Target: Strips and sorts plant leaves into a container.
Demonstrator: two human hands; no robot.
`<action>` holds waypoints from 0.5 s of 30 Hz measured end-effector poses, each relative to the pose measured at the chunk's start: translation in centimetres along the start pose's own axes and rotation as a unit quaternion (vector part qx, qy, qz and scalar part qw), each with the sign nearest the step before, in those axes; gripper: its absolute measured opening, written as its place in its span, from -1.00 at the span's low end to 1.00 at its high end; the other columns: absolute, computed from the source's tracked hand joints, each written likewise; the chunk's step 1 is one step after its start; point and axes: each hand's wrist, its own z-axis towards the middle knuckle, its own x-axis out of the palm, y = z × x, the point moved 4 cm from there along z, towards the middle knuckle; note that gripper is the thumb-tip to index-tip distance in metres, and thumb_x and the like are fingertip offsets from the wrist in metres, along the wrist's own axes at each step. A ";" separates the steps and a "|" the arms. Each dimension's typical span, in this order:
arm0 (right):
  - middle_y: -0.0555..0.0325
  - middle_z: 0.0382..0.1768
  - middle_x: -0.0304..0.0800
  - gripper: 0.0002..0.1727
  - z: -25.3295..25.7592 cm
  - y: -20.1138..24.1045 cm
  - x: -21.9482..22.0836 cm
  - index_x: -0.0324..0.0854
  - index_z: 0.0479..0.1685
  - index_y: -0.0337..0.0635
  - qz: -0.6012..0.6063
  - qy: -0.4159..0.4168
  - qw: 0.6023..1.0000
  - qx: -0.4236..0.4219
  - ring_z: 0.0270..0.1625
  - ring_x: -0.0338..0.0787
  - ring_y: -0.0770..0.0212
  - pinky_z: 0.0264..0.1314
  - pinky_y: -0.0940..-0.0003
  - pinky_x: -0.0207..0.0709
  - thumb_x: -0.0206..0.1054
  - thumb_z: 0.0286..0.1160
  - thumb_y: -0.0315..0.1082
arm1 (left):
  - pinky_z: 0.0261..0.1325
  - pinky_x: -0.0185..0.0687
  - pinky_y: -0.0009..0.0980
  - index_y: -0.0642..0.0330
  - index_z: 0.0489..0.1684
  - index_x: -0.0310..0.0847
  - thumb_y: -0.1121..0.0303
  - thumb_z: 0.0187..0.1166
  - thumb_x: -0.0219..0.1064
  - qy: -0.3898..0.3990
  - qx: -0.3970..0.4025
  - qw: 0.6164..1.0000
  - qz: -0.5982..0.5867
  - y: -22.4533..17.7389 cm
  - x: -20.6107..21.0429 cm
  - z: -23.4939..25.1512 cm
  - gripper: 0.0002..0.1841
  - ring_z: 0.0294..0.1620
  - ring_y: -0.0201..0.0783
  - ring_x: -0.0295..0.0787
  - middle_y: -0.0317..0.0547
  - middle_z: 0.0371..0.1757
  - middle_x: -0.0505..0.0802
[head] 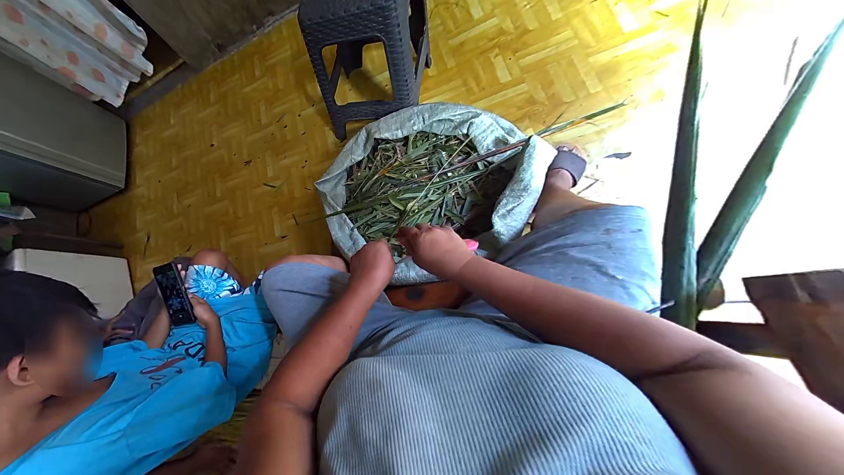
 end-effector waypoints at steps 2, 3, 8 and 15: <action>-0.35 0.29 0.72 -0.53 0.5 -0.5 -0.5 0.59 0.42 -0.30 -0.030 0.001 1.000 0.011 0.40 0.70 -0.34 0.42 -0.34 0.44 -0.04 0.91 -0.15 | 0.23 0.64 0.21 0.29 0.29 0.64 0.23 0.91 -0.07 -0.021 0.007 0.999 0.040 -0.1 0.2 -0.1 -0.59 0.27 0.20 0.79 0.24 0.19 0.82; -0.36 0.30 0.71 -0.54 0.8 -1.0 -0.7 0.59 0.40 -0.31 -0.033 0.002 0.999 0.025 0.40 0.69 -0.36 0.42 -0.36 0.43 -0.04 0.91 -0.16 | 0.23 0.64 0.20 0.29 0.31 0.64 0.24 0.91 -0.07 -0.029 0.011 0.998 0.054 0.0 0.2 -0.2 -0.59 0.27 0.20 0.79 0.24 0.21 0.82; -0.46 0.41 0.61 -0.49 2.6 -5.7 -2.4 0.52 0.52 -0.26 0.034 -0.010 0.988 0.147 0.42 0.63 -0.54 0.32 -0.61 0.40 -0.10 0.92 -0.12 | 0.24 0.64 0.20 0.26 0.33 0.65 0.26 0.89 -0.05 -0.059 0.013 0.997 0.053 0.7 0.3 -0.2 -0.61 0.28 0.18 0.79 0.22 0.25 0.81; -0.45 0.39 0.63 -0.48 2.8 -8.0 -3.1 0.50 0.56 -0.27 0.137 -0.082 0.976 0.151 0.45 0.62 -0.49 0.41 -0.52 0.40 -0.09 0.93 -0.11 | 0.28 0.62 0.19 0.26 0.41 0.61 0.21 0.92 -0.09 -0.054 -0.005 0.998 0.027 1.3 0.2 0.2 -0.56 0.34 0.18 0.75 0.22 0.32 0.78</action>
